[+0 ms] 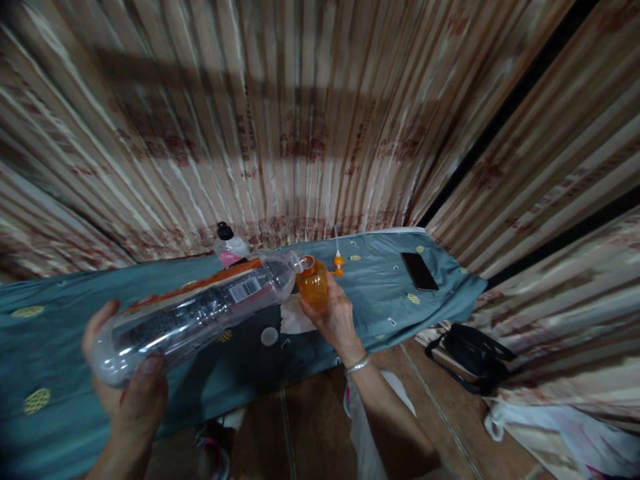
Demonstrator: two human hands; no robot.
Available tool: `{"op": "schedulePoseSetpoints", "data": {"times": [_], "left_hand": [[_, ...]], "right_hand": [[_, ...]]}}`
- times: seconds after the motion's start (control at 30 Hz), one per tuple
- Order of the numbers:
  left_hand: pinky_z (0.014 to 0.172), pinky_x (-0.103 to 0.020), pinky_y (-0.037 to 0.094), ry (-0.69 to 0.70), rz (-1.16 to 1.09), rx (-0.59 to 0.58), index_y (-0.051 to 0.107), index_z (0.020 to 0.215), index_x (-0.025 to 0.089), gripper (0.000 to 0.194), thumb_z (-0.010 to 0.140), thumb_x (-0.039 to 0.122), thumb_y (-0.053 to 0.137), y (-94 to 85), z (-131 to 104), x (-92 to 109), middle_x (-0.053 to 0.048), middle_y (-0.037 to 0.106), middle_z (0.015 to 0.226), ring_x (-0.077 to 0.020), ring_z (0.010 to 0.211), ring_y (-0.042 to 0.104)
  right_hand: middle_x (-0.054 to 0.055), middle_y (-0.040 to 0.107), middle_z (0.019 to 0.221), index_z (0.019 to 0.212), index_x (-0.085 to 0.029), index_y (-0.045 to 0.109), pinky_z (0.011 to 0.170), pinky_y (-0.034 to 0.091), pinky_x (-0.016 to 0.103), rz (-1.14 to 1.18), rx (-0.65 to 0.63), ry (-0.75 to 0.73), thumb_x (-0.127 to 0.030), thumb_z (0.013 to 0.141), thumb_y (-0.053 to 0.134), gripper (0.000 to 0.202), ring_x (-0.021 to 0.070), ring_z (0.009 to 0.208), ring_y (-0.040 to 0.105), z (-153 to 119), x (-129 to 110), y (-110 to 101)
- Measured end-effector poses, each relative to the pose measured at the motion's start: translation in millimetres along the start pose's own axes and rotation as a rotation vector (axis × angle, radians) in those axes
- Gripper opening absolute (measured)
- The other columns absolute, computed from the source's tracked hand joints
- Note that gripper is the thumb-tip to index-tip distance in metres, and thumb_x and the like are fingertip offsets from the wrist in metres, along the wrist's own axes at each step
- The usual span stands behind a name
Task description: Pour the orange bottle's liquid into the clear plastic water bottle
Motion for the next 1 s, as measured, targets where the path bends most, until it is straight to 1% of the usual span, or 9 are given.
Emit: {"op": "schedulePoseSetpoints", "data": {"times": [0.1,0.17,0.3,0.4,0.53,0.67,0.8,1.0], "left_hand": [[0.109,-0.049,0.053,0.003,-0.033,-0.010,0.060,0.148,0.029,0.095,0.066,0.063,0.092,-0.3,-0.5,-0.3,-0.009,0.073,0.130,-0.0329,0.116,0.070],[0.110,-0.048,0.053,-0.001,-0.041,-0.020,0.059,0.150,0.028,0.096,0.066,0.061,0.092,-0.3,-0.8,-1.5,-0.009,0.072,0.131,-0.0323,0.116,0.070],[0.112,-0.049,0.052,0.009,-0.053,-0.029,0.059,0.150,0.030,0.095,0.067,0.061,0.092,0.3,-1.4,-2.0,-0.009,0.072,0.134,-0.0327,0.119,0.070],[0.116,-0.054,0.051,0.006,-0.036,-0.032,0.058,0.151,0.031,0.095,0.069,0.063,0.090,0.4,-1.8,-1.9,-0.010,0.072,0.135,-0.0352,0.122,0.070],[0.120,-0.061,0.048,-0.012,-0.031,-0.030,0.057,0.151,0.030,0.097,0.067,0.065,0.090,-0.5,-3.0,-1.5,-0.012,0.071,0.137,-0.0390,0.125,0.069],[0.121,-0.058,0.047,-0.024,-0.049,-0.021,0.058,0.151,0.031,0.095,0.068,0.063,0.091,0.2,-3.5,0.0,-0.012,0.071,0.138,-0.0364,0.126,0.069],[0.117,-0.058,0.051,-0.009,-0.049,0.004,0.061,0.146,0.032,0.096,0.062,0.067,0.092,1.2,-2.4,1.5,-0.009,0.073,0.133,-0.0373,0.121,0.070],[0.119,-0.056,0.048,-0.030,-0.068,0.004,0.062,0.146,0.031,0.097,0.060,0.061,0.095,-0.5,-2.0,-1.6,-0.009,0.073,0.133,-0.0359,0.121,0.070]], "right_hand": [[0.022,0.079,0.129,0.157,-0.014,0.047,0.097,0.069,0.049,-0.002,0.029,-0.037,-0.054,0.097,0.075,0.077,0.0346,0.118,0.080,0.2,-2.1,-0.9],[0.022,0.080,0.128,0.157,-0.013,0.047,0.096,0.069,0.049,0.000,0.043,-0.054,-0.054,0.099,0.074,0.077,0.0346,0.118,0.080,0.8,-3.7,-1.9],[0.022,0.079,0.131,0.158,-0.014,0.046,0.099,0.069,0.048,0.003,0.029,-0.053,-0.053,0.098,0.074,0.077,0.0338,0.119,0.080,1.8,-4.9,-3.1],[0.022,0.078,0.134,0.160,-0.015,0.045,0.100,0.068,0.050,0.001,0.005,-0.028,-0.051,0.096,0.077,0.080,0.0345,0.121,0.079,1.7,-3.6,-2.9],[0.021,0.078,0.135,0.159,-0.016,0.046,0.101,0.068,0.051,-0.001,-0.022,0.002,-0.050,0.093,0.080,0.082,0.0352,0.121,0.079,1.4,-2.0,-2.0],[0.021,0.078,0.133,0.159,-0.016,0.046,0.100,0.068,0.050,0.008,0.000,-0.024,-0.049,0.095,0.077,0.078,0.0344,0.121,0.079,1.4,-3.2,-3.1],[0.020,0.078,0.134,0.158,-0.017,0.048,0.102,0.067,0.051,0.000,-0.021,0.013,-0.052,0.094,0.078,0.079,0.0348,0.121,0.079,0.9,-1.5,-2.5],[0.021,0.078,0.134,0.158,-0.016,0.047,0.100,0.068,0.051,0.008,-0.015,-0.001,-0.053,0.096,0.077,0.078,0.0346,0.121,0.079,1.1,-2.7,-3.5]]}}
Point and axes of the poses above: each hand's wrist, its own z-axis towards the middle knuckle, its own y-axis out of the palm, x = y × z, the point moved 4 cm from there along z, towards the middle knuckle
